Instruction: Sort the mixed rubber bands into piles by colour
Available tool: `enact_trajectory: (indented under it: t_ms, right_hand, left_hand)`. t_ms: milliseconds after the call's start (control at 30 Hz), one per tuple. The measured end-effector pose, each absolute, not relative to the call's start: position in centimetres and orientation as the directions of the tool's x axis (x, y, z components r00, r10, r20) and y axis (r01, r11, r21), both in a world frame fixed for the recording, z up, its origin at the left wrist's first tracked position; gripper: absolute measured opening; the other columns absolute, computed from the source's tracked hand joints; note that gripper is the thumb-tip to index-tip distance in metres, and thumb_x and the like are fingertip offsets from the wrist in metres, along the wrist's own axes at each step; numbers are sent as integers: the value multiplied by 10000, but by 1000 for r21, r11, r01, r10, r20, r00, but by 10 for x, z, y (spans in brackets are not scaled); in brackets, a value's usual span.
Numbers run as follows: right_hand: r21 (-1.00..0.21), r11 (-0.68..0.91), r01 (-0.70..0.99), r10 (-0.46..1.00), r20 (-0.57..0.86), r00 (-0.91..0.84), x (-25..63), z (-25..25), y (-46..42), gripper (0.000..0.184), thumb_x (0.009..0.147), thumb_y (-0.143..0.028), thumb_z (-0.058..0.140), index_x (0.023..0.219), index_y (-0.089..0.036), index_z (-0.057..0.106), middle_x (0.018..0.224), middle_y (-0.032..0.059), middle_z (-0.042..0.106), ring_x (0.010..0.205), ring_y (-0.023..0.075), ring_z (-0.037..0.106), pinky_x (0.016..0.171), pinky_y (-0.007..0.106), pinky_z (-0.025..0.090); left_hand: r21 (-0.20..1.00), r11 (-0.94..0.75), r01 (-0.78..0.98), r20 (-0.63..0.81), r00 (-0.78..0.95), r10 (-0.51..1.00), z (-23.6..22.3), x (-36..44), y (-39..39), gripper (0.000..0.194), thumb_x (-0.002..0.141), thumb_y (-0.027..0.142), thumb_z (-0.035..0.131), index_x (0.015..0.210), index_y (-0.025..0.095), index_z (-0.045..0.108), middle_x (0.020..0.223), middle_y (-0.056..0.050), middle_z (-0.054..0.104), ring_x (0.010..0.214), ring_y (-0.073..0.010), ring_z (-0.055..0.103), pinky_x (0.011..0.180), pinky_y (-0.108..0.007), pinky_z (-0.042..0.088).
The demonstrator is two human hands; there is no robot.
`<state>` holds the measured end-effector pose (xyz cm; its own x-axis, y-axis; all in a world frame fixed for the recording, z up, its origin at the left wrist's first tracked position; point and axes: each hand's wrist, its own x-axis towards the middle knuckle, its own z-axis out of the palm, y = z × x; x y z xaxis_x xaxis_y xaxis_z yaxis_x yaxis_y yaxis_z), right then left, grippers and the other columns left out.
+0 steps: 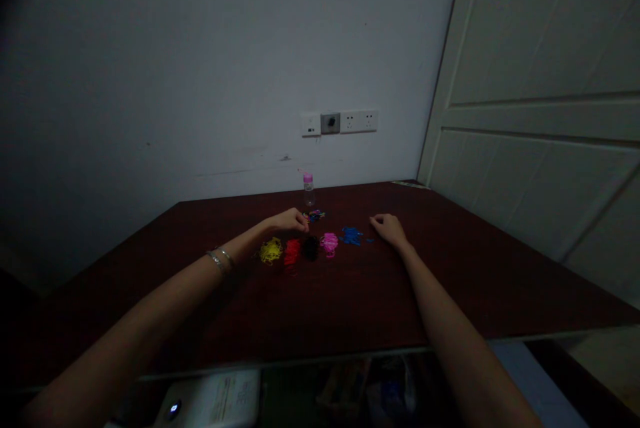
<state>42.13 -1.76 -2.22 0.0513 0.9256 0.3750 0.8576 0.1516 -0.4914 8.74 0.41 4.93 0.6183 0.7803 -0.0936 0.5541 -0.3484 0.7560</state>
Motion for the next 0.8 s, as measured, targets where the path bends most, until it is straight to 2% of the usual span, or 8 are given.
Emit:
enact_trajectory:
  t_ms: [133, 267, 400, 567, 800]
  right_hand:
    - [-489, 148, 859, 921, 385, 60, 420, -21, -19, 386, 824, -395, 418, 865, -145, 709, 892, 96, 704, 810, 217, 639, 724, 273, 444]
    - [-502, 144, 853, 924, 377, 65, 419, -19, -21, 373, 820, -388, 430, 858, -148, 712, 884, 94, 705, 805, 215, 640, 721, 269, 444]
    - [-508, 131, 851, 927, 366, 76, 418, -18, -22, 369, 817, -380, 436, 870, -139, 710, 881, 99, 705, 806, 220, 640, 721, 273, 445]
    - [-510, 139, 849, 929, 363, 66, 419, -19, -20, 364, 811, -386, 447, 868, -140, 710, 885, 96, 704, 818, 222, 641, 732, 278, 448]
    - [-555, 153, 818, 934, 351, 64, 423, -24, -14, 280, 779, -330, 503, 888, -164, 701, 919, 67, 705, 854, 195, 637, 773, 261, 451]
  left_hand:
    - [743, -319, 589, -65, 537, 841, 45, 74, 14, 142, 598, 206, 614, 628, 87, 685, 498, -4, 549, 463, -77, 455, 456, -182, 353]
    - [700, -246, 670, 60, 288, 956, 34, 50, 28, 162, 628, 227, 603, 652, 95, 693, 512, -11, 568, 491, -88, 477, 475, -184, 359]
    - [665, -186, 724, 168, 97, 981, 21, 26, 38, 171, 654, 220, 581, 679, 101, 701, 613, -43, 637, 585, -119, 547, 549, -197, 400]
    - [645, -174, 745, 210, 46, 977, 8, 7, 38, 174, 665, 210, 577, 717, 113, 712, 745, -81, 691, 697, -157, 605, 655, -223, 434]
    - [686, -166, 708, 237, -2, 971, -3, 9, 36, 161, 663, 213, 590, 733, 129, 708, 793, -67, 704, 790, -177, 630, 728, -228, 449]
